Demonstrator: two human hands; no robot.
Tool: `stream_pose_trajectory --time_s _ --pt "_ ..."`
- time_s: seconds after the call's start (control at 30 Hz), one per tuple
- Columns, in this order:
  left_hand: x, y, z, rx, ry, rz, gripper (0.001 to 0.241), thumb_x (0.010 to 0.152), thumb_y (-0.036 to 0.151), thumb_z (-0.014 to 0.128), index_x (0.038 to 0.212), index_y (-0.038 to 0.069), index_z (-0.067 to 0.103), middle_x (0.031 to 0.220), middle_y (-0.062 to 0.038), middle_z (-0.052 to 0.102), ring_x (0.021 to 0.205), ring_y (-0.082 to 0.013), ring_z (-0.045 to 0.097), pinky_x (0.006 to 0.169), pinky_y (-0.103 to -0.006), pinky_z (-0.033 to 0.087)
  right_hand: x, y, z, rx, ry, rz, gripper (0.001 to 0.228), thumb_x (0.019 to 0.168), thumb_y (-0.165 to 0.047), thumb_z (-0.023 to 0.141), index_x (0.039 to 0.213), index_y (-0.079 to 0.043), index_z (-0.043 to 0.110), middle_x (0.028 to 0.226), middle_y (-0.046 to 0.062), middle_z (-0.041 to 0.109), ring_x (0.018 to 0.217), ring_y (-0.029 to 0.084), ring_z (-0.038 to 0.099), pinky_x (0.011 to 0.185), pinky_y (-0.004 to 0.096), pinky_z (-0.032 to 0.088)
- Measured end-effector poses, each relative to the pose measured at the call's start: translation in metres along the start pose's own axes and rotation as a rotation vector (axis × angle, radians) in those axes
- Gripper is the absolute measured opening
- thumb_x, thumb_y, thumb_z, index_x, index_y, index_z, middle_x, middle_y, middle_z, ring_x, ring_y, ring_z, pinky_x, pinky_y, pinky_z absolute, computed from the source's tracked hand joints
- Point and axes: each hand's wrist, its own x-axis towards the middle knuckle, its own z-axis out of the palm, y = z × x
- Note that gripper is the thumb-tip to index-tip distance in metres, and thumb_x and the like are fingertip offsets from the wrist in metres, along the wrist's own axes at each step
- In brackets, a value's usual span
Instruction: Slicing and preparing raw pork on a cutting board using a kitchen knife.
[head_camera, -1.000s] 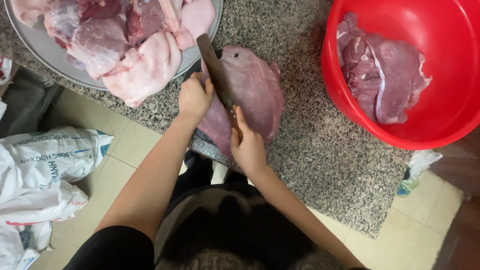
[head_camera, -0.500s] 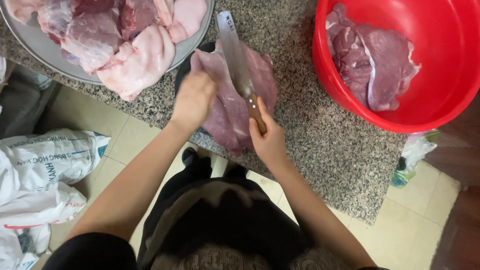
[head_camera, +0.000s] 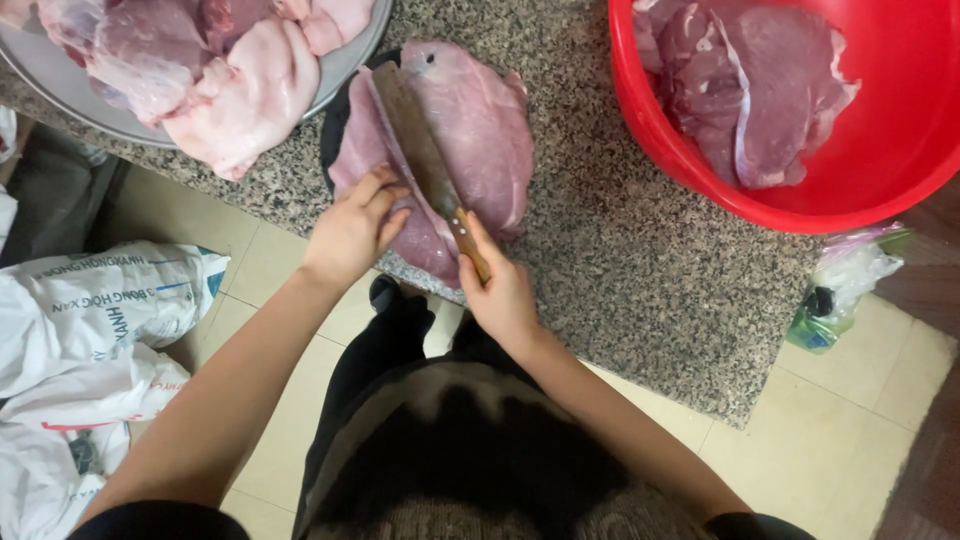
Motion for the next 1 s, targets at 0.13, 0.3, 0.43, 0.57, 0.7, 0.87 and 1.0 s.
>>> stream_pose_trajectory --time_s 0.13,0.3,0.43,0.57,0.7,0.87,1.0 --pt "0.0 0.001 0.001 0.025 -0.003 -0.026 0.023 0.097 0.02 0.07 0.115 0.006 0.071 0.126 -0.009 0.064 0.109 -0.0311 0.067 0.086 -0.0404 0.058 0.007 0.005 0.004 0.05 -0.031 0.0 0.059 0.097 -0.014 0.064 0.153 -0.017 0.048 0.084 0.021 0.074 0.073 0.029 0.078 0.065 0.039 0.059" --pt "-0.004 -0.002 0.001 -0.036 0.008 -0.034 0.026 0.097 0.018 0.068 0.12 0.005 0.068 0.13 -0.01 0.063 0.114 -0.0332 0.066 0.088 -0.041 0.057 0.007 0.008 0.013 0.084 0.052 -0.21 0.061 0.098 -0.009 0.064 0.155 -0.013 0.045 0.114 0.026 0.072 0.102 0.038 0.073 0.082 0.042 0.06" --pt "0.003 -0.015 -0.002 -0.064 0.014 0.08 0.025 0.098 0.018 0.068 0.12 0.006 0.067 0.129 -0.009 0.062 0.119 -0.0326 0.065 0.094 -0.0405 0.057 0.005 -0.008 0.005 0.102 0.05 -0.174 0.061 0.098 -0.008 0.064 0.156 -0.014 0.045 0.107 0.025 0.074 0.093 0.037 0.075 0.075 0.041 0.059" --pt "0.002 -0.019 -0.003 -0.032 -0.074 -0.006 0.021 0.094 0.016 0.07 0.114 0.008 0.071 0.127 -0.009 0.064 0.106 -0.0335 0.067 0.083 -0.0421 0.057 -0.007 -0.019 -0.006 0.027 -0.111 0.084 0.063 0.096 -0.011 0.063 0.156 -0.018 0.044 0.08 0.019 0.073 0.061 0.022 0.07 0.058 0.038 0.053" --pt "0.002 -0.026 0.004 -0.052 -0.038 0.015 0.018 0.094 0.014 0.07 0.11 0.006 0.071 0.125 -0.009 0.064 0.104 -0.034 0.068 0.082 -0.0427 0.057 -0.024 -0.02 -0.015 0.004 -0.167 0.204 0.063 0.097 -0.011 0.064 0.157 -0.017 0.045 0.067 0.02 0.064 0.058 0.013 0.057 0.059 0.033 0.051" --pt "0.001 -0.032 0.004 -0.079 -0.055 0.012 0.016 0.093 0.013 0.071 0.108 0.006 0.071 0.124 -0.009 0.065 0.102 -0.0341 0.068 0.082 -0.0427 0.056 -0.044 0.005 -0.016 0.07 -0.142 0.078 0.063 0.099 -0.01 0.064 0.159 -0.014 0.044 0.108 0.019 0.071 0.085 0.011 0.062 0.075 0.03 0.054" --pt "0.001 -0.037 0.003 -0.055 -0.034 0.032 0.017 0.091 0.01 0.071 0.107 0.006 0.071 0.123 -0.009 0.066 0.1 -0.0332 0.068 0.081 -0.0417 0.057 -0.053 -0.001 -0.029 0.039 -0.152 0.105 0.056 0.096 -0.011 0.063 0.15 -0.013 0.048 0.145 0.012 0.064 0.073 0.01 0.067 0.067 0.029 0.055"
